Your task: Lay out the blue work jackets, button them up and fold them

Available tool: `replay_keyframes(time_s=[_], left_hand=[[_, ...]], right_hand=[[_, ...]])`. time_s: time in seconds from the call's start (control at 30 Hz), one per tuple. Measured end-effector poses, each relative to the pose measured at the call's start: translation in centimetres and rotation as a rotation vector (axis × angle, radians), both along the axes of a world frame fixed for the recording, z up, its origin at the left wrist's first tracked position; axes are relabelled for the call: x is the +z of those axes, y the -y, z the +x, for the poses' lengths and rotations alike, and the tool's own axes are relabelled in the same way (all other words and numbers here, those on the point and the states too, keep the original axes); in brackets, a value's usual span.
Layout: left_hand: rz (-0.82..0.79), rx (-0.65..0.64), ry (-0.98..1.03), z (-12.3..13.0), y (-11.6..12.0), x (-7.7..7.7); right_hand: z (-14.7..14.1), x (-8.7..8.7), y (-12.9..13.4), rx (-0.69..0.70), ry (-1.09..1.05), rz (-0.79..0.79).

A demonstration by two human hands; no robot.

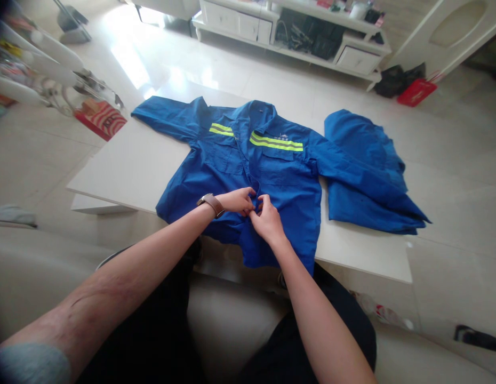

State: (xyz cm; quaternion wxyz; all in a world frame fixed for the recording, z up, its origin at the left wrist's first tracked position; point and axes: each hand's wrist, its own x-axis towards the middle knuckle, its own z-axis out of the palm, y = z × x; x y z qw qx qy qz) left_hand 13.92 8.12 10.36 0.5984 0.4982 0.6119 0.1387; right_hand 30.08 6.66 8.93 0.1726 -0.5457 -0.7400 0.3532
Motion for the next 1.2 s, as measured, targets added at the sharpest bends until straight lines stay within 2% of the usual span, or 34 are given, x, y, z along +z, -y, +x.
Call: replay_keyframes(time_s=[0.13,0.27,0.4,0.53,0.63,0.77,0.87,0.97,1.07,1.2], left_hand=[[0.060,-0.028,-0.070,-0.1,-0.1,-0.3],[0.229,-0.044,-0.234,-0.4,0.0,0.0],[0.345,-0.029,-0.355,-0.5,0.4,0.3],[0.410,-0.014,-0.444,-0.4,0.6,0.0],[0.429,-0.016,-0.473,-0.2,0.8,-0.2],[0.510,-0.026,-0.564,0.0,1.0,-0.6],[0.601,-0.032,-0.692,0.3,1.0,-1.2],[0.578,-0.049,-0.738,0.8,1.0,-1.4],[0.563,-0.065,-0.736,1.4,1.0,-1.1],[0.587,-0.053,-0.725,1.6,1.2,-1.0]], right_hand=[[0.0,-0.2,-0.1,0.037,-0.036,-0.010],[0.1,-0.3,-0.2,0.001,-0.058,0.027],[0.2,-0.7,-0.2,0.079,-0.041,0.111],[0.1,-0.6,-0.1,0.127,0.023,0.162],[0.0,0.2,0.0,0.063,-0.046,0.217],[0.0,1.3,-0.1,-0.108,-0.171,0.262],[0.2,0.8,-0.6,-0.274,-0.269,0.221],[0.5,-0.5,-1.3,-0.417,-0.368,0.100],[0.8,-1.6,-1.9,-0.431,-0.447,-0.039],[0.8,-1.8,-2.1,-0.394,-0.500,-0.063]])
